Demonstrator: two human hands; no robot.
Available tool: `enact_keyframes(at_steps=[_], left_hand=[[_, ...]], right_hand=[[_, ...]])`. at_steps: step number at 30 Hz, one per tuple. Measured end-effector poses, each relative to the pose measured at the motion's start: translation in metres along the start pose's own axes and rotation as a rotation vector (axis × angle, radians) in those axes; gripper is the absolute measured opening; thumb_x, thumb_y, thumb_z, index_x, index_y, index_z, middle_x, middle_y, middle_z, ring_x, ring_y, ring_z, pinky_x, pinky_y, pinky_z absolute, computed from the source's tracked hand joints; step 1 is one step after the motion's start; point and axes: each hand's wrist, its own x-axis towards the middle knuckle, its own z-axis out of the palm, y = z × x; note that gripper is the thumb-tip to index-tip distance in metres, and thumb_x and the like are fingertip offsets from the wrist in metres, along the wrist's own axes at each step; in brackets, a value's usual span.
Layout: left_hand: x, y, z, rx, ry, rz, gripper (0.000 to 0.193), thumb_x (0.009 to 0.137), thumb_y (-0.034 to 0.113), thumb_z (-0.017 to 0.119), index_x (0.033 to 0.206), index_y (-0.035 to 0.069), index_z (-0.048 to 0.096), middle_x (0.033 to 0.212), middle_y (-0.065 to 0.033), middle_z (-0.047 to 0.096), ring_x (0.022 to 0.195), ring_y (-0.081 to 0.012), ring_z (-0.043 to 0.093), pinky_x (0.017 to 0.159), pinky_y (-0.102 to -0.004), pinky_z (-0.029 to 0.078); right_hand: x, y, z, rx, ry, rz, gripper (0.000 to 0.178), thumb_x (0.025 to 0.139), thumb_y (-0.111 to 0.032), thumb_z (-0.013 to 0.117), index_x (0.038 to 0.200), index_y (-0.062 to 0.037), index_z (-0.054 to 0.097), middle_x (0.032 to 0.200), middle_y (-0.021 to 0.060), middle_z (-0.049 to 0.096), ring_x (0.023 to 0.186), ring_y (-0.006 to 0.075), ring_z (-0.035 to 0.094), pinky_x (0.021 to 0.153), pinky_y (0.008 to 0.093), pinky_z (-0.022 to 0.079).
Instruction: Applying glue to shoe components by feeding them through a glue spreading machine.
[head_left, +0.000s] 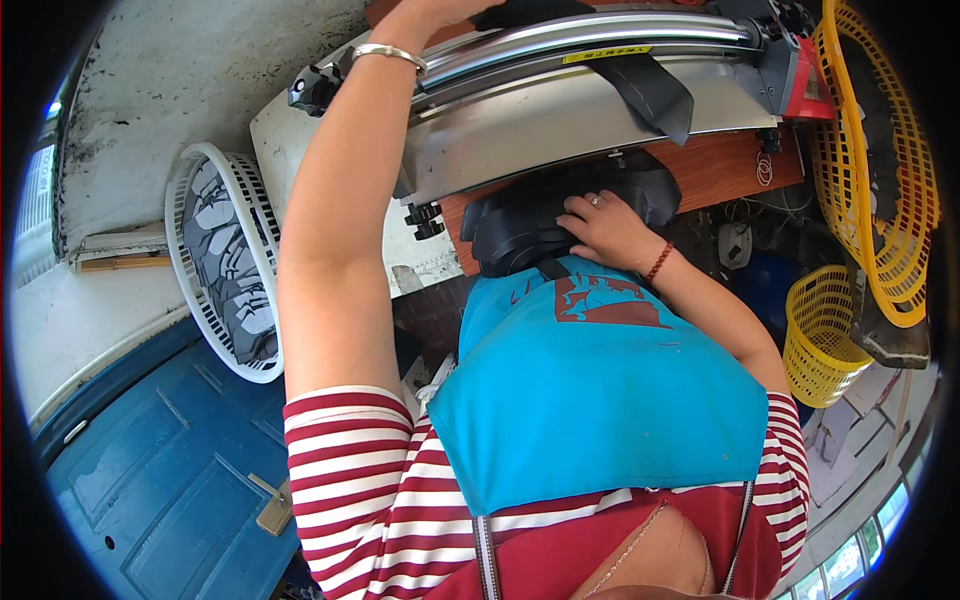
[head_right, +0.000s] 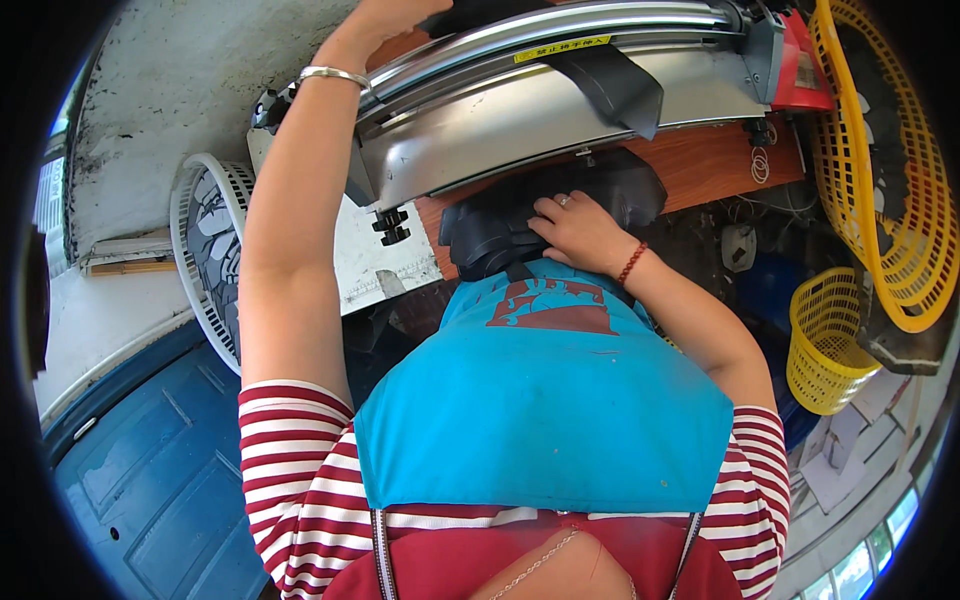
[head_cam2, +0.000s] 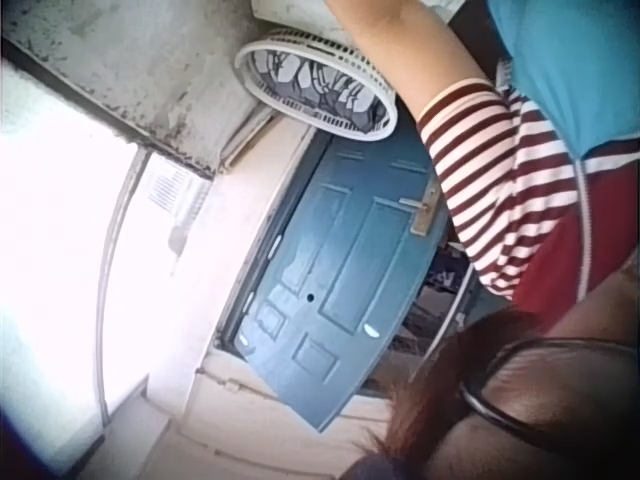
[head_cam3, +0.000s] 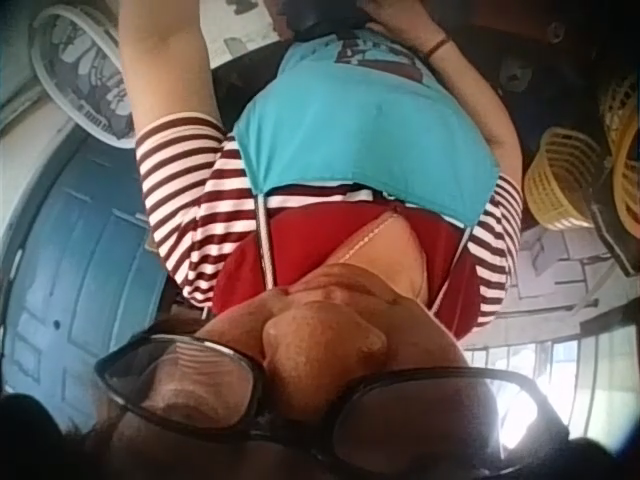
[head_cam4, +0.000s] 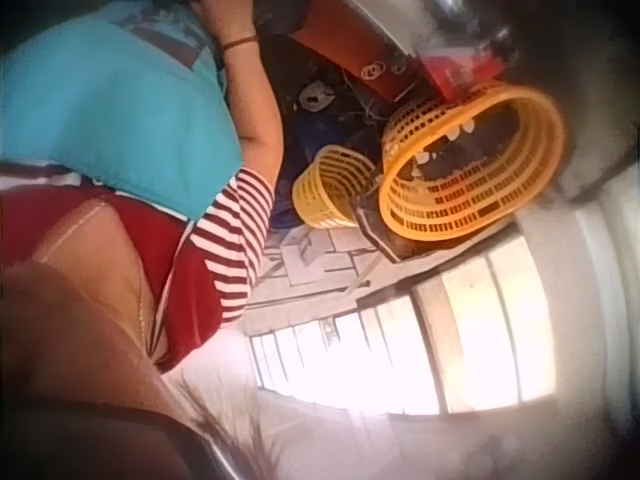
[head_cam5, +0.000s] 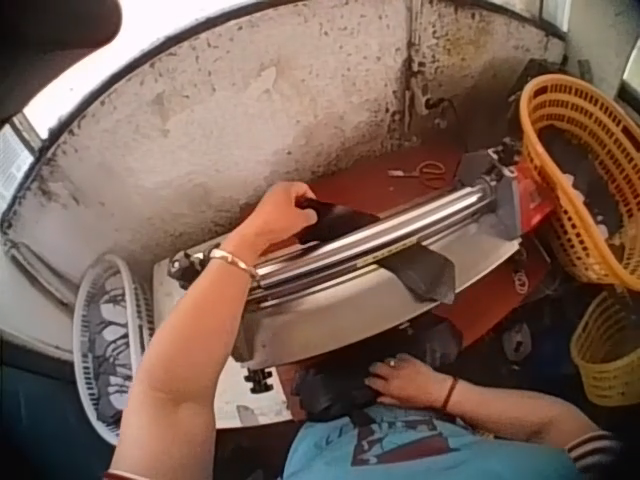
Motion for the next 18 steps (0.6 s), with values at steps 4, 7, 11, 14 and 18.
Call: enact_keyframes(at_steps=[4,7,11,14,18], left_hand=[[-0.006,0.011,-0.027,-0.196,0.094,-0.15,0.017,0.092,0.013,0.063,0.106,0.004,0.068,0.078,-0.0054,0.061,0.073,-0.0151,0.057,0.059,-0.0331,0.048],[-0.008,0.028,-0.043,-0.294,0.2,-0.182,0.017,0.094,0.013,0.06,0.107,0.006,0.068,0.077,-0.0042,0.059,0.069,-0.0138,0.053,0.056,-0.0309,0.046],[-0.038,0.055,-0.071,-0.374,0.429,-0.146,0.027,0.095,0.004,0.054,0.115,0.009,0.07,0.078,-0.0015,0.059,0.067,-0.0122,0.052,0.059,-0.0323,0.05],[-0.038,0.04,-0.074,-0.127,0.635,0.082,0.033,0.093,-0.004,0.05,0.113,0.007,0.073,0.077,-0.0043,0.063,0.068,-0.0137,0.056,0.062,-0.0336,0.052],[-0.044,0.028,-0.044,0.468,0.861,0.631,0.019,0.089,-0.002,0.057,0.099,-0.002,0.073,0.073,-0.0166,0.065,0.072,-0.0195,0.063,0.067,-0.0325,0.051]], right_hand=[[-0.005,0.009,0.026,0.058,-0.01,-0.014,0.028,0.083,-0.023,0.078,0.105,-0.0084,0.07,0.103,0.0072,0.062,0.089,0.0269,0.065,0.081,0.0393,0.053],[-0.009,0.012,0.027,0.127,-0.005,0.018,0.02,0.084,-0.019,0.076,0.099,-0.0076,0.071,0.098,0.007,0.063,0.083,0.0271,0.066,0.078,0.0399,0.053],[-0.002,-0.01,-0.026,0.228,0.177,-0.01,0.017,0.08,-0.011,0.078,0.094,-0.007,0.069,0.096,0.0077,0.066,0.081,0.0263,0.068,0.07,0.0386,0.054],[-0.005,-0.024,-0.104,0.188,0.374,0.027,0.022,0.074,-0.002,0.078,0.093,-0.0064,0.068,0.089,0.0091,0.067,0.076,0.0269,0.068,0.064,0.0372,0.054],[-0.014,-0.017,-0.158,-0.08,0.512,0.192,0.022,0.073,0.0,0.077,0.092,-0.0073,0.067,0.086,0.0072,0.066,0.073,0.0268,0.068,0.061,0.0348,0.054]])
